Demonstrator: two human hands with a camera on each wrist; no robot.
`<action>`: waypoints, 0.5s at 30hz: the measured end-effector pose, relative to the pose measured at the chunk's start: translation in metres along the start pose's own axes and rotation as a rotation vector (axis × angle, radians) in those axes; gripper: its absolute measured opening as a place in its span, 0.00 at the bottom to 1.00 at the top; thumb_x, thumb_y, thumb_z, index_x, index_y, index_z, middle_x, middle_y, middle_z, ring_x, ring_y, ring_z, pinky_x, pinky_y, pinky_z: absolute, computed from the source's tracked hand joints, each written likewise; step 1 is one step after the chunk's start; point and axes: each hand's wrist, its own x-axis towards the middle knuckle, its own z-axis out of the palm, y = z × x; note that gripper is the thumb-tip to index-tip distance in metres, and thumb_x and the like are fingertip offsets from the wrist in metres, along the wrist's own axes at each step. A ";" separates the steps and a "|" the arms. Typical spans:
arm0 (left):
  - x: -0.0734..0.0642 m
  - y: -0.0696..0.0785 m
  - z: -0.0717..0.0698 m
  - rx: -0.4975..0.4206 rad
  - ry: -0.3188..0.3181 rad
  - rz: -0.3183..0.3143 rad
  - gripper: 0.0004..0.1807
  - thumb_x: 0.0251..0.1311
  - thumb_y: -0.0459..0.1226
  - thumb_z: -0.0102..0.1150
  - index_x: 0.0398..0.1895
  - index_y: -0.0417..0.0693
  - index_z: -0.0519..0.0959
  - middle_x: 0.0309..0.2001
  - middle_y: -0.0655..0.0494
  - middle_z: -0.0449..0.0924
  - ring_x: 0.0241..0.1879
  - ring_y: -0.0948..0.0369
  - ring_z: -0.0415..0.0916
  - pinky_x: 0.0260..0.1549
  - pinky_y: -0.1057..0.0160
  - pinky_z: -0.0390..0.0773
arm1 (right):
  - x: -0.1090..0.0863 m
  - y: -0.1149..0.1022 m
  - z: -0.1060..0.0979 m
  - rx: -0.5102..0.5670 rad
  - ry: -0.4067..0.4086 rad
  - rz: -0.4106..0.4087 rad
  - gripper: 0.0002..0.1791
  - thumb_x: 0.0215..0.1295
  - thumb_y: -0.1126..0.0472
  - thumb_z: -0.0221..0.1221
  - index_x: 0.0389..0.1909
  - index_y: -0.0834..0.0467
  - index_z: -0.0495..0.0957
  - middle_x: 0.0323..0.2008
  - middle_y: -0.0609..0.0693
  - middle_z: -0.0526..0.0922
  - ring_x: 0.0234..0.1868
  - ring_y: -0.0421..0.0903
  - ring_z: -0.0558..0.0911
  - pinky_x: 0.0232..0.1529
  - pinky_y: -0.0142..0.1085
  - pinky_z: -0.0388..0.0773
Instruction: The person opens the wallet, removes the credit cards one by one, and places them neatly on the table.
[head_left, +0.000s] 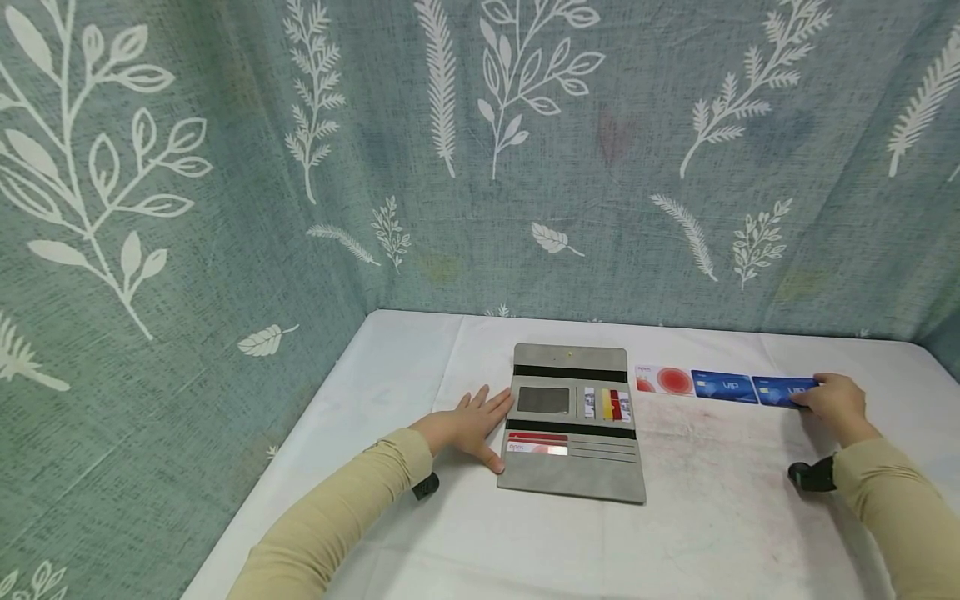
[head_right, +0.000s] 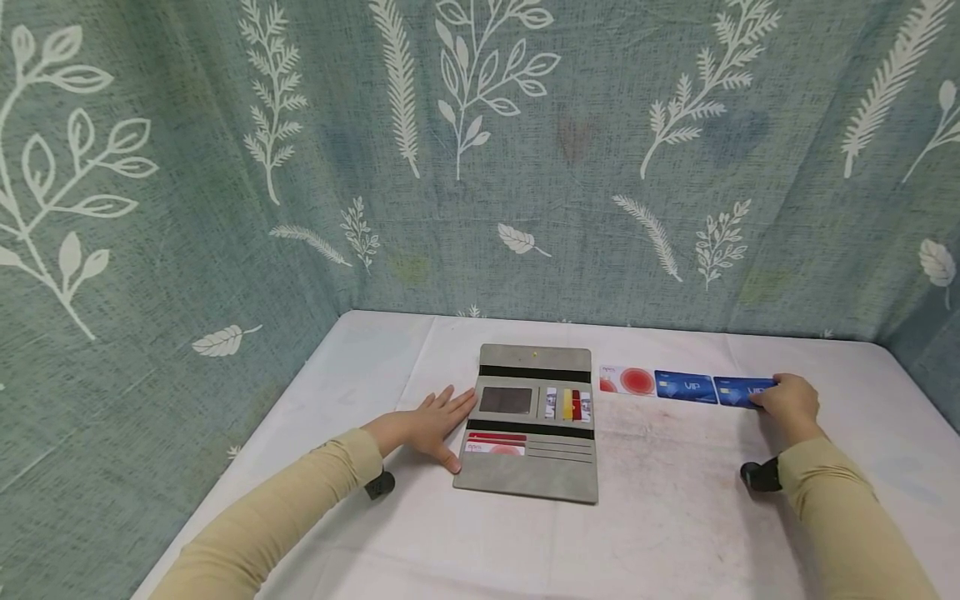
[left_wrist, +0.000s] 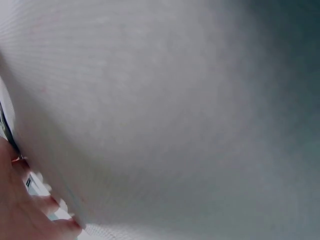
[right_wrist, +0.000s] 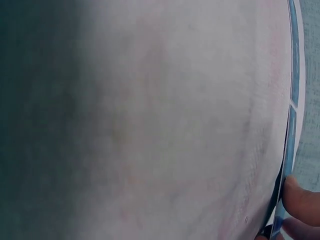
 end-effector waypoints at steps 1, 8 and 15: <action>0.000 0.000 -0.001 -0.002 -0.001 0.000 0.64 0.38 0.63 0.63 0.73 0.49 0.37 0.73 0.57 0.29 0.71 0.47 0.25 0.66 0.44 0.36 | 0.000 -0.001 0.000 -0.015 -0.001 -0.002 0.34 0.57 0.64 0.55 0.60 0.78 0.54 0.57 0.78 0.57 0.57 0.71 0.60 0.56 0.54 0.61; -0.002 0.001 -0.002 0.005 0.006 0.001 0.64 0.38 0.63 0.64 0.73 0.49 0.38 0.73 0.56 0.30 0.71 0.46 0.26 0.66 0.44 0.37 | 0.000 -0.002 0.001 -0.078 -0.021 0.004 0.34 0.58 0.62 0.55 0.58 0.79 0.55 0.56 0.78 0.58 0.55 0.71 0.61 0.54 0.54 0.61; -0.001 0.000 0.000 0.000 0.007 0.012 0.64 0.39 0.63 0.64 0.73 0.48 0.37 0.73 0.56 0.30 0.71 0.46 0.26 0.66 0.44 0.36 | 0.001 -0.004 0.002 -0.087 -0.033 0.026 0.34 0.59 0.62 0.55 0.58 0.80 0.55 0.54 0.78 0.59 0.53 0.70 0.62 0.51 0.54 0.62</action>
